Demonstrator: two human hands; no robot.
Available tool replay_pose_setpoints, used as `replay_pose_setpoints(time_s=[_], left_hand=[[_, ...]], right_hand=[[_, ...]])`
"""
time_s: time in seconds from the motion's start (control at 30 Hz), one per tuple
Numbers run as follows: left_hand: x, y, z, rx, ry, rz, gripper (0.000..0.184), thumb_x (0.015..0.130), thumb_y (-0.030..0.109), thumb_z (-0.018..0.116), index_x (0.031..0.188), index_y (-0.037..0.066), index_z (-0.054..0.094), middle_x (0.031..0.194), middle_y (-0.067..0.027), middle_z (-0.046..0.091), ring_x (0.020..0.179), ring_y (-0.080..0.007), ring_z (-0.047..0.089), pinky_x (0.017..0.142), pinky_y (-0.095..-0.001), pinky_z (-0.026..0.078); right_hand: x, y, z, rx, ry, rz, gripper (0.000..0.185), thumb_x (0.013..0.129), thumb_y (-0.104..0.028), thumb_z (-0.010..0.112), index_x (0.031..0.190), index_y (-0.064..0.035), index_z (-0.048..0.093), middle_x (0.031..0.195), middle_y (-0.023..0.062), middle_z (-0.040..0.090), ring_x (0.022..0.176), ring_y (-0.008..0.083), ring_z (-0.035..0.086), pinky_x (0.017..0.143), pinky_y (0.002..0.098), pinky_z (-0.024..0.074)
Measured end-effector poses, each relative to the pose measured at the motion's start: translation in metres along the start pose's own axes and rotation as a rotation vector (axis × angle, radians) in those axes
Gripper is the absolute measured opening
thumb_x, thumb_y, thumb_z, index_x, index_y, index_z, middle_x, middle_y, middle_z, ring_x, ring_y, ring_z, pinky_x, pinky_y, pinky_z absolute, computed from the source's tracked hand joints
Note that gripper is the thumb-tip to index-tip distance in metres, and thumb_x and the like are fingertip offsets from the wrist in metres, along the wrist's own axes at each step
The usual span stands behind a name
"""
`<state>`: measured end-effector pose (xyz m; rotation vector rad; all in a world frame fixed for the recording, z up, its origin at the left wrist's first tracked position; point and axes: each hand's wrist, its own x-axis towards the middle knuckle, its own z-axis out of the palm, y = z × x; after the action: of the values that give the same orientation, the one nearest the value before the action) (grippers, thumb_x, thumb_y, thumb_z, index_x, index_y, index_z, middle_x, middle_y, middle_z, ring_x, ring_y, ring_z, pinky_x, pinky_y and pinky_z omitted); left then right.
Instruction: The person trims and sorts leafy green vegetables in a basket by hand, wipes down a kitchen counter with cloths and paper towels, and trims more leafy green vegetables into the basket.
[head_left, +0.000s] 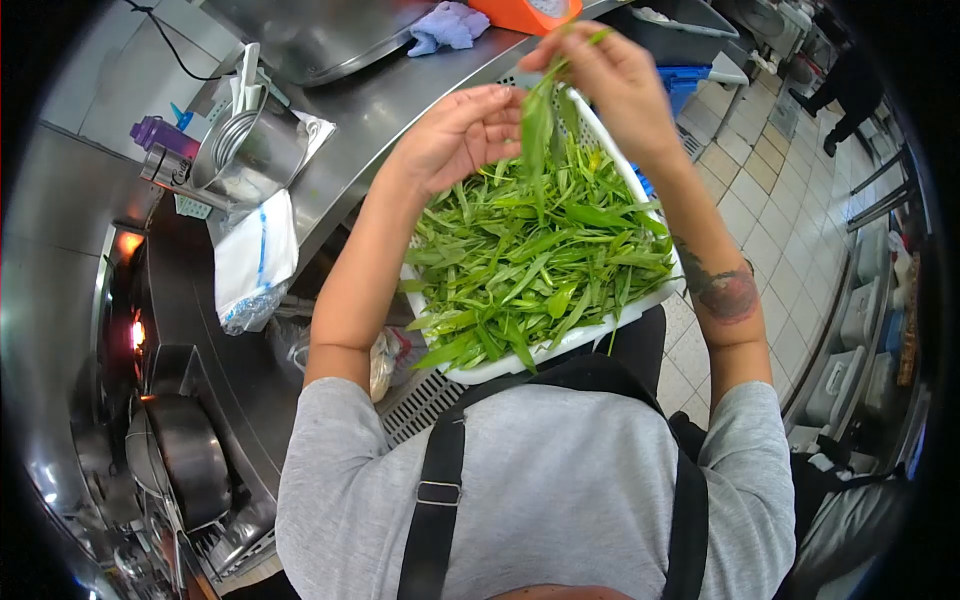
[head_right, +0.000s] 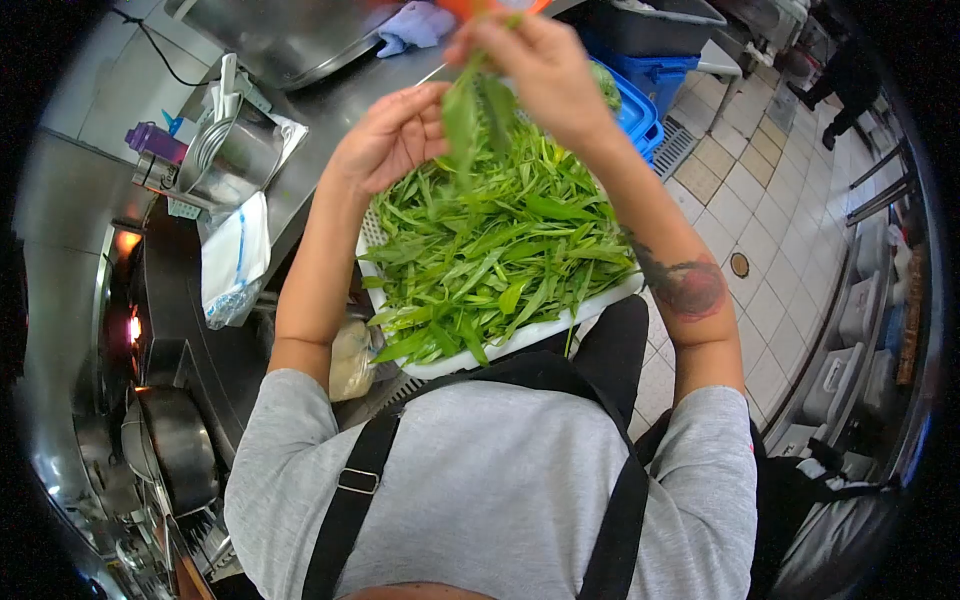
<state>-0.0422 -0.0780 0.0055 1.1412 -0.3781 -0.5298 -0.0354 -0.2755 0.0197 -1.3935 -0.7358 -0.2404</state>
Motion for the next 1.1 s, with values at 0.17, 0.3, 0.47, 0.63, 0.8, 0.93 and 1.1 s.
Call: replay_pose_setpoints(time_s=[0.17, 0.3, 0.47, 0.63, 0.8, 0.93, 1.1], left_hand=[[0.027, -0.039, -0.063, 1.091, 0.264, 0.13, 0.018, 0.082, 0.016, 0.063, 0.09, 0.0, 0.065, 0.085, -0.009, 0.067, 0.077, -0.0175, 0.065, 0.071, -0.0315, 0.051], [0.036, -0.079, -0.075, 1.425, 0.016, 0.228, 0.013, 0.075, 0.01, 0.065, 0.085, 0.001, 0.066, 0.081, -0.0128, 0.064, 0.075, -0.0252, 0.063, 0.071, -0.0343, 0.05], [0.058, -0.111, -0.091, 1.653, -0.08, 0.367, 0.023, 0.073, 0.011, 0.068, 0.093, 0.001, 0.062, 0.095, -0.0147, 0.056, 0.093, -0.0311, 0.055, 0.081, -0.0389, 0.045], [0.062, -0.092, -0.126, 1.867, 0.181, 0.302, 0.033, 0.07, -0.006, 0.057, 0.101, 0.0, 0.052, 0.102, -0.0202, 0.05, 0.097, -0.0388, 0.053, 0.082, -0.0461, 0.046], [0.037, -0.084, -0.13, 1.78, 0.273, 0.185, 0.037, 0.071, -0.009, 0.051, 0.107, 0.002, 0.049, 0.105, -0.0205, 0.05, 0.094, -0.042, 0.055, 0.077, -0.0495, 0.046], [0.013, -0.073, -0.122, 1.78, 0.234, 0.078, 0.05, 0.063, -0.008, 0.063, 0.11, 0.003, 0.052, 0.11, -0.0167, 0.052, 0.103, -0.0377, 0.052, 0.082, -0.0442, 0.046], [-0.021, -0.051, -0.115, 1.966, -0.185, -0.561, 0.033, 0.071, 0.003, 0.065, 0.104, 0.004, 0.062, 0.113, -0.0141, 0.057, 0.103, -0.0328, 0.056, 0.084, -0.0415, 0.047]], right_hand=[[-0.009, 0.001, -0.047, 0.29, 0.167, 0.093, 0.02, 0.098, -0.018, 0.039, 0.105, -0.0037, 0.052, 0.092, 0.0061, 0.06, 0.084, 0.0149, 0.061, 0.078, 0.028, 0.0505], [-0.031, -0.002, -0.052, 0.101, 0.133, 0.246, 0.02, 0.098, -0.016, 0.039, 0.109, -0.0029, 0.049, 0.085, 0.003, 0.058, 0.075, 0.0088, 0.057, 0.072, 0.0213, 0.0473], [-0.042, 0.003, -0.046, 0.114, 0.028, 0.412, 0.017, 0.097, -0.017, 0.039, 0.106, -0.0044, 0.047, 0.078, 0.0005, 0.05, 0.07, 0.0089, 0.051, 0.069, 0.0216, 0.0435], [-0.052, -0.006, -0.047, -0.073, -0.064, 0.477, 0.018, 0.097, -0.023, 0.043, 0.1, -0.0059, 0.047, 0.07, -0.0039, 0.038, 0.064, 0.0075, 0.04, 0.066, 0.0216, 0.038], [-0.063, -0.006, -0.047, -0.128, -0.087, 0.588, 0.021, 0.095, -0.027, 0.047, 0.097, -0.0067, 0.051, 0.068, -0.0065, 0.035, 0.061, 0.0046, 0.035, 0.059, 0.0203, 0.0362], [-0.07, 0.006, -0.041, -0.121, -0.141, 0.602, 0.018, 0.095, -0.026, 0.049, 0.098, -0.0081, 0.053, 0.068, -0.0075, 0.037, 0.06, 0.003, 0.036, 0.057, 0.0195, 0.0364], [-0.078, 0.01, -0.041, -0.17, -0.186, 0.622, 0.019, 0.092, -0.024, 0.054, 0.102, -0.0079, 0.054, 0.072, -0.0076, 0.041, 0.062, 0.0026, 0.038, 0.058, 0.0191, 0.0369]])
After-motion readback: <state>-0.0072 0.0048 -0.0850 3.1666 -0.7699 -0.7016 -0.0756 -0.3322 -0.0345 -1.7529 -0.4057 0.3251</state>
